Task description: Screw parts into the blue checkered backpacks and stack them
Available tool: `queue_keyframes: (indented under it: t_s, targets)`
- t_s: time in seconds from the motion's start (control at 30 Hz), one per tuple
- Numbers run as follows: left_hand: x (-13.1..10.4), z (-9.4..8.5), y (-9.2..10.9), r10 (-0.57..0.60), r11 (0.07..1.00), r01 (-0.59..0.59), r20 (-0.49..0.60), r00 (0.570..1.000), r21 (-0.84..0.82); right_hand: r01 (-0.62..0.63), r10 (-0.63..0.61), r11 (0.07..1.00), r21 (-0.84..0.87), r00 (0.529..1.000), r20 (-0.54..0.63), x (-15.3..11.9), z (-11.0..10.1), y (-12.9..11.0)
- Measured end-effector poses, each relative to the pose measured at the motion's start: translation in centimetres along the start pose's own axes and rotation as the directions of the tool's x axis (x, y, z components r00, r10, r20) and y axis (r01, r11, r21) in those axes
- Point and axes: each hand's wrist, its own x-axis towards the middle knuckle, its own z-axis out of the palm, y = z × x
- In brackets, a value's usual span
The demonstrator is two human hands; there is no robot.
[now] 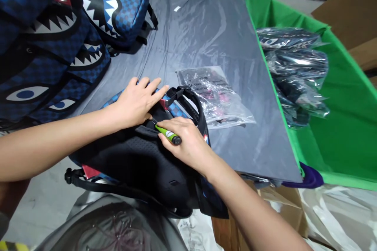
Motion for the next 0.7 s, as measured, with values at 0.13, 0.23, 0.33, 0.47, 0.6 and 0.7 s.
queue_keyframes:
  t_s: [0.13,0.23,0.33,0.47,0.6,0.7]
  targets:
    - [-0.4,-0.1,0.1,-0.065,0.997,0.066,0.011,0.998,-0.030,0.007,-0.008,1.000,-0.021,1.000,-0.010,0.1,0.6,-0.1]
    - [-0.5,0.1,0.3,-0.124,0.991,0.125,0.026,0.992,-0.037,0.037,-0.037,0.999,-0.025,0.999,0.002,0.3,0.7,-0.2]
    - [-0.5,0.4,0.4,-0.126,0.991,0.125,-0.009,0.992,-0.041,0.045,-0.043,0.998,-0.046,0.998,0.036,0.6,0.6,-0.4]
    - [-0.4,0.9,0.3,-0.126,0.992,0.125,-0.038,0.991,-0.028,0.055,-0.047,0.994,-0.096,0.995,0.088,1.0,0.4,-0.5]
    - [-0.5,1.1,0.3,-0.129,0.991,0.129,-0.045,0.991,-0.020,0.091,-0.086,0.994,-0.060,0.992,0.091,1.3,0.3,-0.6]
    - [-0.7,1.2,0.2,-0.125,0.992,0.123,-0.053,0.991,-0.032,0.075,-0.070,0.996,-0.054,0.994,0.089,1.4,0.4,-0.8]
